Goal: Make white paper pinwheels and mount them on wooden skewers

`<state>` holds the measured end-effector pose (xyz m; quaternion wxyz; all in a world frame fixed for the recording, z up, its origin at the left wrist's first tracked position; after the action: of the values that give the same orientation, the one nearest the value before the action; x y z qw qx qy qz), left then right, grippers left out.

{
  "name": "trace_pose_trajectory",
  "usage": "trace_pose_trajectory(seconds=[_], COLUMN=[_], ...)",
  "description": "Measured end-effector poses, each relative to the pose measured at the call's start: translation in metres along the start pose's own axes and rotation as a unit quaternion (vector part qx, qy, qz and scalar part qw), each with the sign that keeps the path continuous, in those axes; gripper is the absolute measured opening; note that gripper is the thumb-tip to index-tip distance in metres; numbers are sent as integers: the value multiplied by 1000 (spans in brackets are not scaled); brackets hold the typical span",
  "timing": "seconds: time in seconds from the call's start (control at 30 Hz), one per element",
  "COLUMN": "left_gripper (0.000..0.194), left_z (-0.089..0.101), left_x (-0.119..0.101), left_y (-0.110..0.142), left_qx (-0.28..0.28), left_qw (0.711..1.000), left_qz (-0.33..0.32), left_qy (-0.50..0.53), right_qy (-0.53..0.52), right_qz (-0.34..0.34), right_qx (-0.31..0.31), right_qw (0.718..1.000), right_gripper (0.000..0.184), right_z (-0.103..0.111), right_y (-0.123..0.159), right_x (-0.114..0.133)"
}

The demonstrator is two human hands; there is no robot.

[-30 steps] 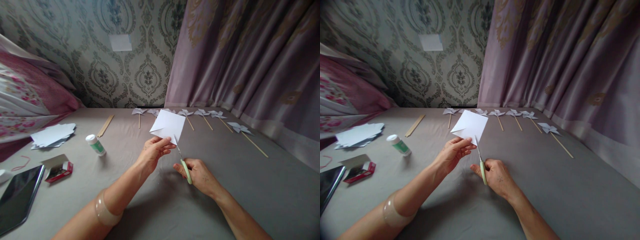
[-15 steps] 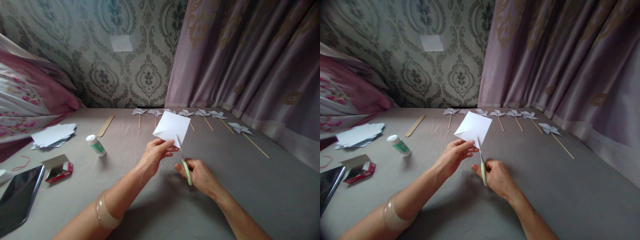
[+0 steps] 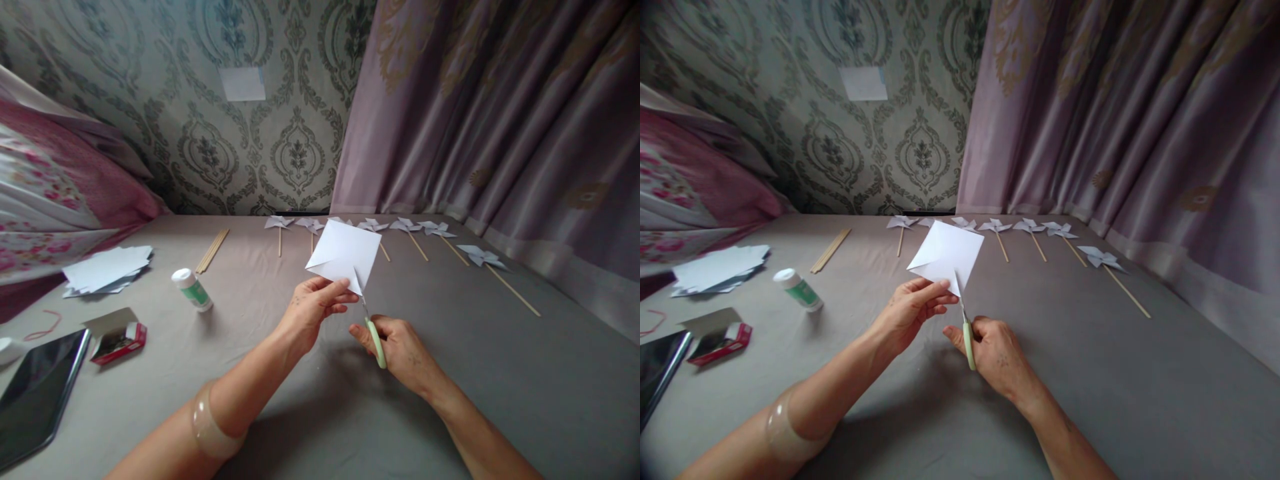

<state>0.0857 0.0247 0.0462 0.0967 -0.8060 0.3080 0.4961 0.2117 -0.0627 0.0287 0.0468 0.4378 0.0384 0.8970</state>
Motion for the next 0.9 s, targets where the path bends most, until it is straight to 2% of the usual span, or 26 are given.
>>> trace_pose_trajectory(seconds=[0.47,0.9], left_gripper=[16,16], left_z=[-1,-2], left_x=[1,2], left_y=[1,1], left_qx=[20,9], left_qw=[1000,1000], left_qz=[-5,-2], left_qy=[-4,-4], right_qy=[2,1], right_qz=[-4,-8], right_qx=[1,0], right_qw=[1000,1000], right_gripper=[53,54], right_z=[-1,-2], right_y=[0,-1], right_x=[0,-2])
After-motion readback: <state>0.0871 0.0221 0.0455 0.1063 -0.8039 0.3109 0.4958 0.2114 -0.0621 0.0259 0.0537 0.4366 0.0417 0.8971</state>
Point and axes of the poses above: each hand's wrist, its own y-axis away from the middle knuckle, its own z-axis out of the back of the hand, x = y × z, the point moved 3 cm from there along -y, towards the middle knuckle, and after that the axes turned 8 degrees about x, right-handed, at the moved point
